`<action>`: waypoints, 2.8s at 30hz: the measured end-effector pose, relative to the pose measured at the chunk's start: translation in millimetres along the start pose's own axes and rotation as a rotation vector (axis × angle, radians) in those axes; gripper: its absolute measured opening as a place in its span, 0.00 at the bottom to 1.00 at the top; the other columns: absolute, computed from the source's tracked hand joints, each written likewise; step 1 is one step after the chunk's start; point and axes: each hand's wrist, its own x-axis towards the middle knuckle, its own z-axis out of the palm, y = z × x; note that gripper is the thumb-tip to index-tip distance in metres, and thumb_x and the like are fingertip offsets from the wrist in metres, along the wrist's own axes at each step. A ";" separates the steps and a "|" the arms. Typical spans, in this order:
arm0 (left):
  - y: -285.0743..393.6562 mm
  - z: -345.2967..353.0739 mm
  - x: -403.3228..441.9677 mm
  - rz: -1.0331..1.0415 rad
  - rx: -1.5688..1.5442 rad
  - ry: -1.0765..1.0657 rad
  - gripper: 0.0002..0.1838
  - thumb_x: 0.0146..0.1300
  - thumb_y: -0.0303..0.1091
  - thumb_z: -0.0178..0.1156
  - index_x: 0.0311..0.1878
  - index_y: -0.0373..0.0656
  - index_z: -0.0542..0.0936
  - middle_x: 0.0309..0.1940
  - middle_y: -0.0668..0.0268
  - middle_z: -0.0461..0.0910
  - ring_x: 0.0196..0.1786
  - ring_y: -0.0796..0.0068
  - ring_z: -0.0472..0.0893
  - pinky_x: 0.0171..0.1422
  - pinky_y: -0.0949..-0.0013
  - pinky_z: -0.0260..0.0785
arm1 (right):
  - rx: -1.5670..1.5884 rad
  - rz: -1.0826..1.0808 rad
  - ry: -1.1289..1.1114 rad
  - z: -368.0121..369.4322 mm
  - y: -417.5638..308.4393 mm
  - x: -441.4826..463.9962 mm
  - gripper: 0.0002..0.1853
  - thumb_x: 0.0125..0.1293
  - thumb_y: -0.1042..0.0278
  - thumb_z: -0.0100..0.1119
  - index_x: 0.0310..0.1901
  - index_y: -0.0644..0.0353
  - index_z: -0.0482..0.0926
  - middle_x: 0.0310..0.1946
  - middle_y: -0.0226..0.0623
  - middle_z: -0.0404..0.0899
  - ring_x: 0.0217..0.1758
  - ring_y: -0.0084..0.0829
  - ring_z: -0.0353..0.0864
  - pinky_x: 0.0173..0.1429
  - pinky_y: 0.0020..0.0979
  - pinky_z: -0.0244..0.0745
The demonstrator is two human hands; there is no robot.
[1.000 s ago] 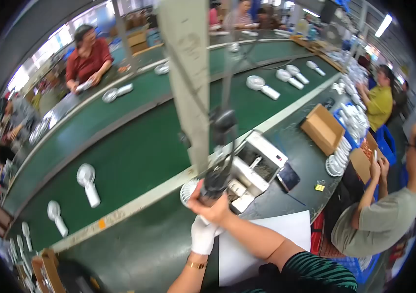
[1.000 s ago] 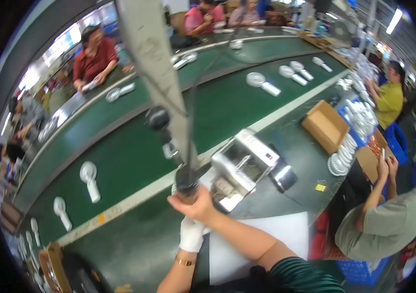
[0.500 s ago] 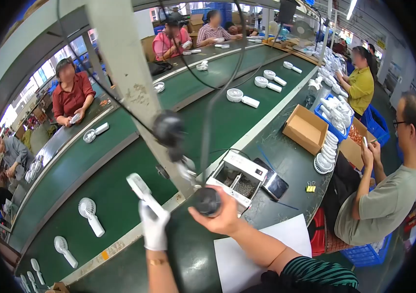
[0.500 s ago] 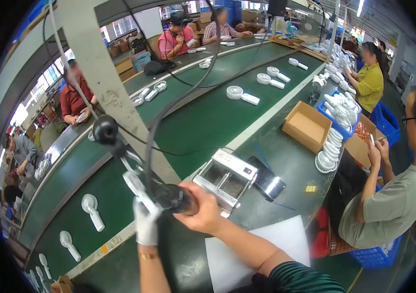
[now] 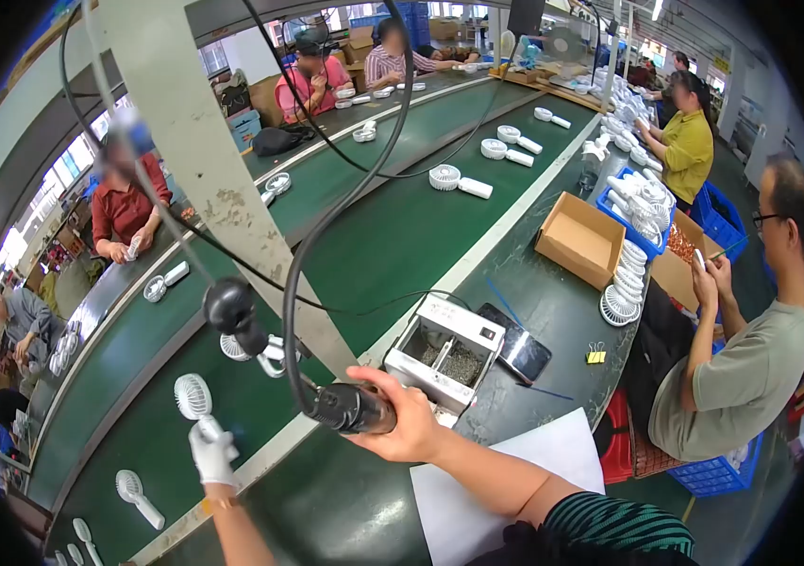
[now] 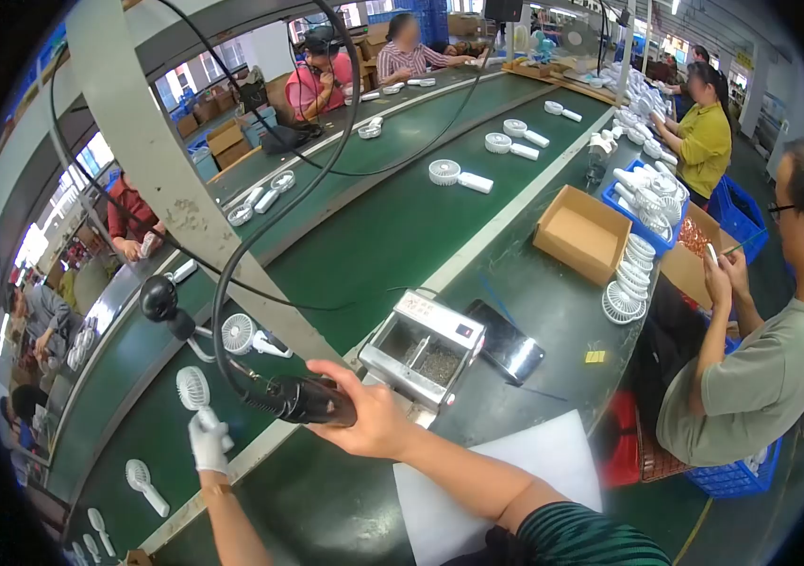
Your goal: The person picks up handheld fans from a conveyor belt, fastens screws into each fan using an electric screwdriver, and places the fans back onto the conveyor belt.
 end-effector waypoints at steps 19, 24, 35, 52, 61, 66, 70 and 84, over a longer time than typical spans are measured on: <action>74.7 130.9 -233.0 -0.628 -1.156 -0.582 0.09 0.61 0.22 0.57 0.45 0.36 0.72 0.37 0.59 0.80 0.36 0.65 0.82 0.41 0.63 0.78 | 0.630 0.228 0.053 30.1 29.4 -14.9 0.26 0.55 0.81 0.58 0.53 0.62 0.58 0.19 0.38 0.71 0.17 0.26 0.69 0.24 0.27 0.67; 75.7 130.2 -232.7 -0.644 -1.168 -0.574 0.09 0.61 0.22 0.56 0.45 0.36 0.72 0.37 0.57 0.80 0.36 0.65 0.82 0.41 0.63 0.78 | 0.757 0.212 0.012 31.1 37.3 -18.3 0.25 0.57 0.82 0.62 0.54 0.64 0.62 0.27 0.34 0.75 0.24 0.21 0.75 0.28 0.23 0.70; 70.9 131.2 -234.6 -0.609 -1.228 -0.515 0.12 0.65 0.24 0.52 0.51 0.34 0.71 0.41 0.57 0.79 0.41 0.65 0.82 0.46 0.64 0.77 | 0.515 0.262 -0.267 38.6 47.1 -37.2 0.24 0.46 0.75 0.72 0.45 0.65 0.74 0.32 0.36 0.81 0.32 0.26 0.83 0.40 0.28 0.77; 80.0 130.1 -235.9 -0.629 -1.033 -0.620 0.16 0.58 0.20 0.58 0.50 0.38 0.70 0.41 0.59 0.78 0.38 0.68 0.82 0.44 0.66 0.77 | 0.120 0.009 0.096 7.0 18.7 -14.1 0.27 0.51 0.88 0.63 0.52 0.64 0.64 0.28 0.34 0.75 0.28 0.21 0.73 0.32 0.23 0.69; 84.9 137.8 -243.0 -0.521 -0.974 -0.659 0.19 0.56 0.19 0.59 0.50 0.40 0.65 0.36 0.59 0.77 0.33 0.68 0.81 0.39 0.68 0.77 | 0.272 0.248 0.046 25.3 27.3 -15.2 0.26 0.54 0.88 0.60 0.53 0.64 0.64 0.25 0.35 0.74 0.23 0.21 0.73 0.26 0.24 0.68; 85.0 133.1 -243.1 -0.488 -0.848 -0.683 0.15 0.58 0.23 0.58 0.48 0.34 0.71 0.38 0.65 0.78 0.36 0.76 0.80 0.40 0.73 0.74 | 0.618 0.275 -0.007 42.9 26.0 -26.5 0.28 0.53 0.89 0.60 0.54 0.62 0.61 0.27 0.33 0.75 0.24 0.20 0.73 0.28 0.22 0.70; 84.4 133.0 -244.1 -0.484 -0.806 -0.667 0.14 0.57 0.24 0.59 0.47 0.35 0.72 0.37 0.65 0.79 0.36 0.77 0.80 0.41 0.74 0.73 | 0.661 0.214 -0.006 45.5 31.6 -30.2 0.29 0.53 0.90 0.58 0.55 0.62 0.59 0.26 0.35 0.75 0.23 0.22 0.73 0.27 0.23 0.70; 74.3 135.6 -245.4 -0.486 -0.755 -0.621 0.12 0.58 0.30 0.61 0.44 0.37 0.74 0.34 0.69 0.79 0.34 0.82 0.78 0.37 0.77 0.71 | 0.689 0.261 -0.010 63.0 59.4 -50.8 0.27 0.49 0.92 0.58 0.51 0.61 0.65 0.32 0.36 0.75 0.30 0.24 0.76 0.33 0.26 0.74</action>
